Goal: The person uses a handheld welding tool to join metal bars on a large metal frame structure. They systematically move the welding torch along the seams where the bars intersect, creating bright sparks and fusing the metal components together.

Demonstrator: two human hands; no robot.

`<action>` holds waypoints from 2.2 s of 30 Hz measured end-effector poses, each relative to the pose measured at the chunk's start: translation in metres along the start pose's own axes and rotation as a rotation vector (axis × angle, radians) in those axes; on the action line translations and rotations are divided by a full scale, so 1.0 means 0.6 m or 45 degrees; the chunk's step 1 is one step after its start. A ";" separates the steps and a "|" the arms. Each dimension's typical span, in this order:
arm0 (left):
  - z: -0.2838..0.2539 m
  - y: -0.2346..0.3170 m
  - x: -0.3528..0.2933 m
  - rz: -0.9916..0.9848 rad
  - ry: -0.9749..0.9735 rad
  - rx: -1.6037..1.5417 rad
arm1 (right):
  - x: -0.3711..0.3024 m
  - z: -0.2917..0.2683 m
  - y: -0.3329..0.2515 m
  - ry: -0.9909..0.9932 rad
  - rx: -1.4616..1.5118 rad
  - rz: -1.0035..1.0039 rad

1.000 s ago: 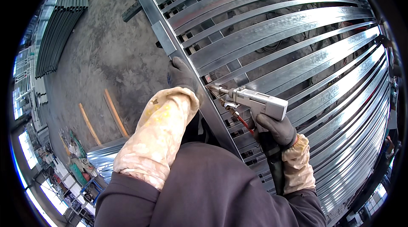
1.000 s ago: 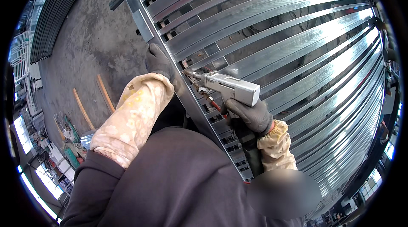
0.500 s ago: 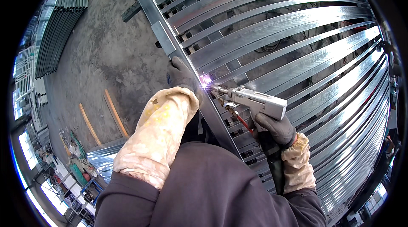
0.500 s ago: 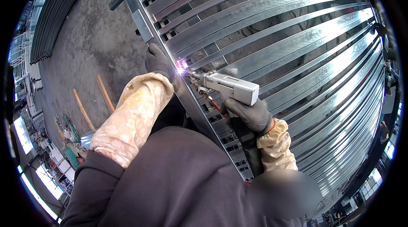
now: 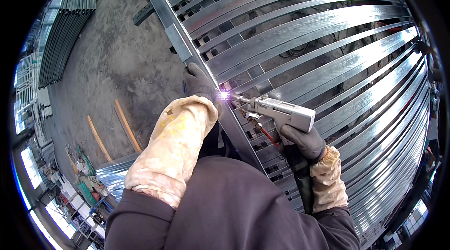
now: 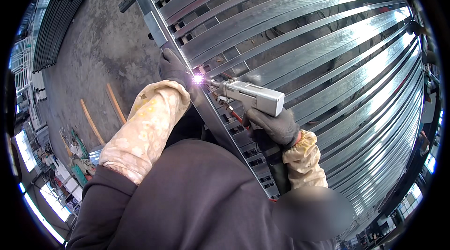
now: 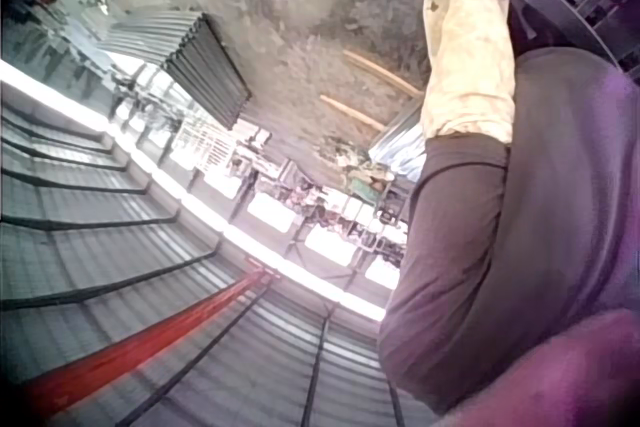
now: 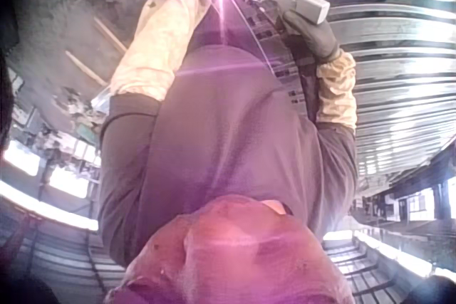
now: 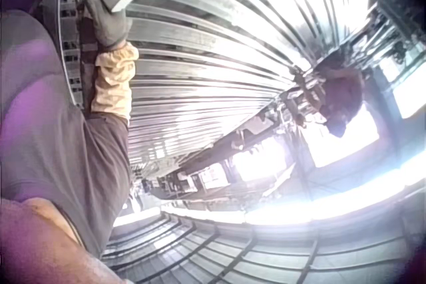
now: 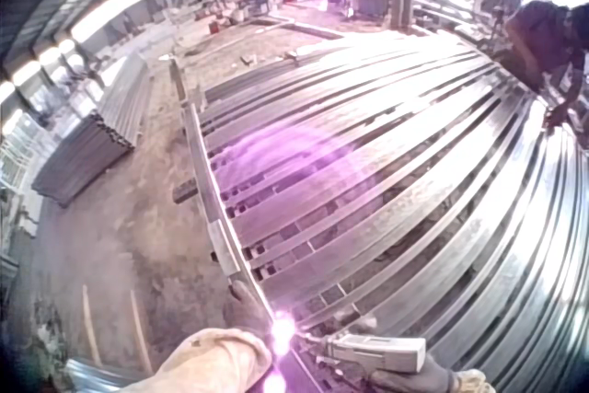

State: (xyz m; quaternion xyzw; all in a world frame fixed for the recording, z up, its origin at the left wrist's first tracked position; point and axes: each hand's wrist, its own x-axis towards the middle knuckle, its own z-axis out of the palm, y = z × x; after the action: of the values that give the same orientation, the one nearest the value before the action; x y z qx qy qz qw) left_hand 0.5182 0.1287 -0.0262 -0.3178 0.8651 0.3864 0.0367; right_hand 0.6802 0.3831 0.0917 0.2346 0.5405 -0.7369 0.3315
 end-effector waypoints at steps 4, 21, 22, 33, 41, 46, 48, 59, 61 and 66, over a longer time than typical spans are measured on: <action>-0.001 -0.006 0.005 -0.015 -0.035 0.009 | 0.000 0.000 -0.001 -0.008 -0.008 -0.001; -0.004 0.000 0.001 -0.017 -0.034 0.016 | -0.003 -0.009 0.015 -0.023 -0.047 -0.056; -0.006 0.005 -0.003 -0.019 -0.050 0.001 | -0.001 -0.012 0.023 -0.018 -0.059 -0.080; -0.010 0.011 -0.004 -0.051 -0.056 -0.028 | -0.004 -0.010 0.024 -0.005 -0.044 -0.121; -0.014 0.017 -0.008 -0.054 -0.079 0.010 | -0.013 -0.008 0.020 0.018 0.056 -0.097; -0.012 0.013 -0.004 -0.038 -0.080 0.003 | -0.009 -0.011 0.035 -0.002 -0.006 -0.151; -0.010 0.008 0.000 -0.052 -0.093 0.027 | -0.009 -0.009 0.033 -0.012 0.013 -0.161; -0.003 0.002 0.003 0.033 0.014 -0.053 | -0.027 0.011 0.003 -0.041 0.109 -0.107; -0.002 -0.003 0.009 0.016 -0.001 -0.033 | -0.031 0.017 -0.004 -0.019 0.072 -0.050; 0.003 -0.008 0.011 0.033 0.003 -0.039 | -0.038 0.031 -0.018 0.004 0.023 -0.022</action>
State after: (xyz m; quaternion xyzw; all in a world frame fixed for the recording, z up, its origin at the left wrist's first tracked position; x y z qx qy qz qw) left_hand 0.5154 0.1241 -0.0321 -0.3076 0.8631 0.3997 0.0258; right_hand 0.6877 0.3727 0.1206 0.2339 0.5362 -0.7444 0.3220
